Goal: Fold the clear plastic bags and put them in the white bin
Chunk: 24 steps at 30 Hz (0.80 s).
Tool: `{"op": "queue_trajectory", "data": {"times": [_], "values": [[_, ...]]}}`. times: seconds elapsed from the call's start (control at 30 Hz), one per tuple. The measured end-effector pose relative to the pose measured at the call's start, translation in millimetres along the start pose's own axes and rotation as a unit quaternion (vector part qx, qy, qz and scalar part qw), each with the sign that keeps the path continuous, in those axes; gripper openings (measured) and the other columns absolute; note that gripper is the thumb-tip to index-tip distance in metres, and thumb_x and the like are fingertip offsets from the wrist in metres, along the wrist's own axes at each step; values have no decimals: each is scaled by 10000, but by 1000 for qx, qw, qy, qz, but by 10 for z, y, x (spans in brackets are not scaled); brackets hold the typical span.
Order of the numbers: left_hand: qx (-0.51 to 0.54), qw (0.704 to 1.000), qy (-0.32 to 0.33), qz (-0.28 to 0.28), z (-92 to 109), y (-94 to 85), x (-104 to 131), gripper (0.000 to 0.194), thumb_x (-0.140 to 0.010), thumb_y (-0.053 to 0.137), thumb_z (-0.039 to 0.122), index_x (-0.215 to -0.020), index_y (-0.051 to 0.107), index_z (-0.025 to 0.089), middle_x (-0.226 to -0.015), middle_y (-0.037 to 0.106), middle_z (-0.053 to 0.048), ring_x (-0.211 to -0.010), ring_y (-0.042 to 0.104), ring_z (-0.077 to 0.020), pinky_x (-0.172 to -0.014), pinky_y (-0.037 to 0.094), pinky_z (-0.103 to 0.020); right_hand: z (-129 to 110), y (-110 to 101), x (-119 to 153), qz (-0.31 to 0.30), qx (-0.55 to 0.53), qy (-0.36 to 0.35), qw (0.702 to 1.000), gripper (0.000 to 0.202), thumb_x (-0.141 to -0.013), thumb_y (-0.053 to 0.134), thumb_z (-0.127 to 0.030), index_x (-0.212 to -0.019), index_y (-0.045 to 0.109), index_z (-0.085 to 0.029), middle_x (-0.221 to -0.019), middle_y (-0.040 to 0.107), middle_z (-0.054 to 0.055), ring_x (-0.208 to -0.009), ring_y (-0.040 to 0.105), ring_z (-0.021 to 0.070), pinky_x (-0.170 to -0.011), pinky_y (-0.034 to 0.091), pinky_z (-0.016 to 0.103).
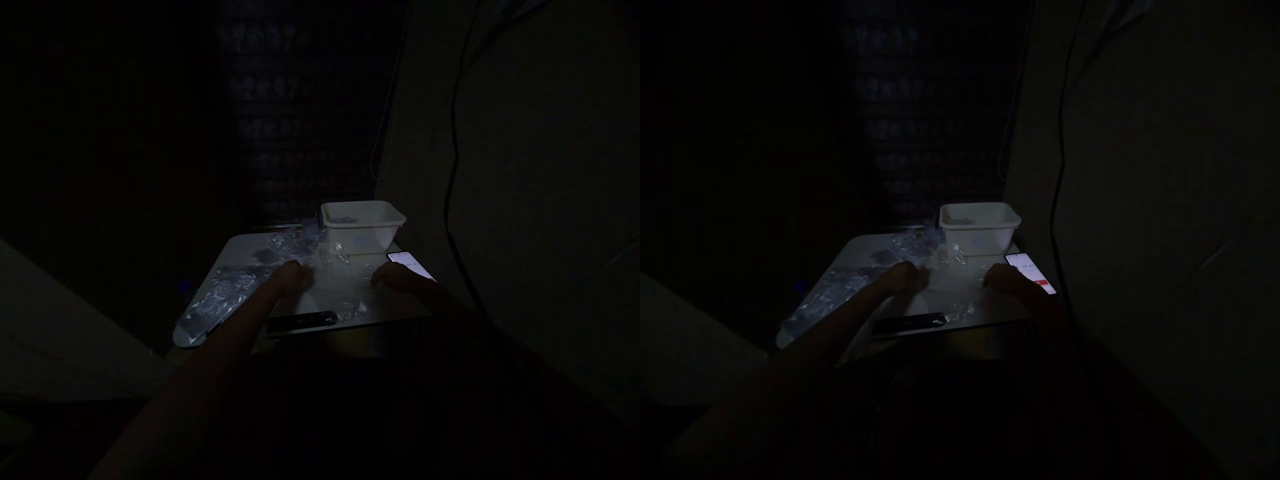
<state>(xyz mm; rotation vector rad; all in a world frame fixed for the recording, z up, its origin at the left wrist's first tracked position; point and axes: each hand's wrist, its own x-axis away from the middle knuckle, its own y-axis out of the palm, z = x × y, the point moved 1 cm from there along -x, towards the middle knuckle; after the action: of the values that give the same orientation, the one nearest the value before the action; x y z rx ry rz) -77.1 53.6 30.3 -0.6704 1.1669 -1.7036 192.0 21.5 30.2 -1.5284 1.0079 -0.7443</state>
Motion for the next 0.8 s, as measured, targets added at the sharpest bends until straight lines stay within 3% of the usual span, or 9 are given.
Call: {"op": "queue_trajectory", "data": {"times": [0.07, 0.17, 0.23, 0.33, 0.43, 0.63, 0.8], "values": [[-57, 998, 9, -3, 62, -11, 24, 214, -655, 439, 263, -639, 613, 139, -718, 614, -73, -718, 552, -180, -652, 391, -249, -27, 18, -13, 27, 20, 19, 999, 288, -699, 370, -112, -824, 625, -161, -895, 623, 53, -815, 565, 156, -732, 427, 267], [-75, 995, 63, -4, 240, 84, 55, 335, -757, 303, 259, -844, 583, 97, -917, 584, -135, -877, 521, -197, -753, 373, -281, -144, 138, -36, 101, 46, 9, 994, 354, -762, 346, -228, -1056, 506, -115, -1101, 517, 94, -1017, 460, 172, -833, 373, 292], [-73, 994, 85, 8, 368, 211, 80, 383, -788, 250, 249, -1024, 489, 65, -1103, 485, -164, -1028, 432, -193, -848, 318, -292, -248, 275, -47, 123, 78, -8, 989, 407, -779, 324, -263, -1135, 424, -96, -1204, 407, 124, -1110, 363, 185, -866, 340, 328], [-123, 985, 118, -29, 498, 429, 140, 431, -796, 245, 277, -1131, 387, 44, -1236, 337, -171, -1164, 251, -218, -939, 195, -340, -376, 488, -51, 129, 127, -61, 982, 425, -796, 283, -275, -1165, 382, -87, -1249, 338, 133, -1159, 282, 195, -901, 283, 377], [-165, 983, 75, -35, 509, 552, 223, 543, -806, 193, 357, -1208, 246, -4, -1284, 212, -204, -1196, 142, -242, -944, 167, -370, -417, 632, -38, 127, 146, -91, 977, 435, -810, 248, -305, -1177, 365, -104, -1252, 338, 125, -1158, 282, 194, -907, 262, 391], [-184, 976, 64, -97, 416, 497, 349, 753, -724, 222, 563, -1261, 137, 42, -1314, 104, -189, -1208, 35, -264, -944, 85, -430, -289, 719, 60, 128, 153, -52, 979, 466, -795, 278, -374, -1189, 349, -134, -1257, 326, 133, -1164, 261, 233, -903, 223, 454], [-178, 974, 72, -120, 383, 441, 359, 831, -657, 262, 642, -1274, 116, 106, -1321, 56, -180, -1206, 15, -280, -932, 60, -450, -183, 549, 76, 83, 135, 24, 987, 464, -769, 314, -402, -1171, 376, -178, -1252, 345, 111, -1164, 257, 242, -897, 218, 467]]}}
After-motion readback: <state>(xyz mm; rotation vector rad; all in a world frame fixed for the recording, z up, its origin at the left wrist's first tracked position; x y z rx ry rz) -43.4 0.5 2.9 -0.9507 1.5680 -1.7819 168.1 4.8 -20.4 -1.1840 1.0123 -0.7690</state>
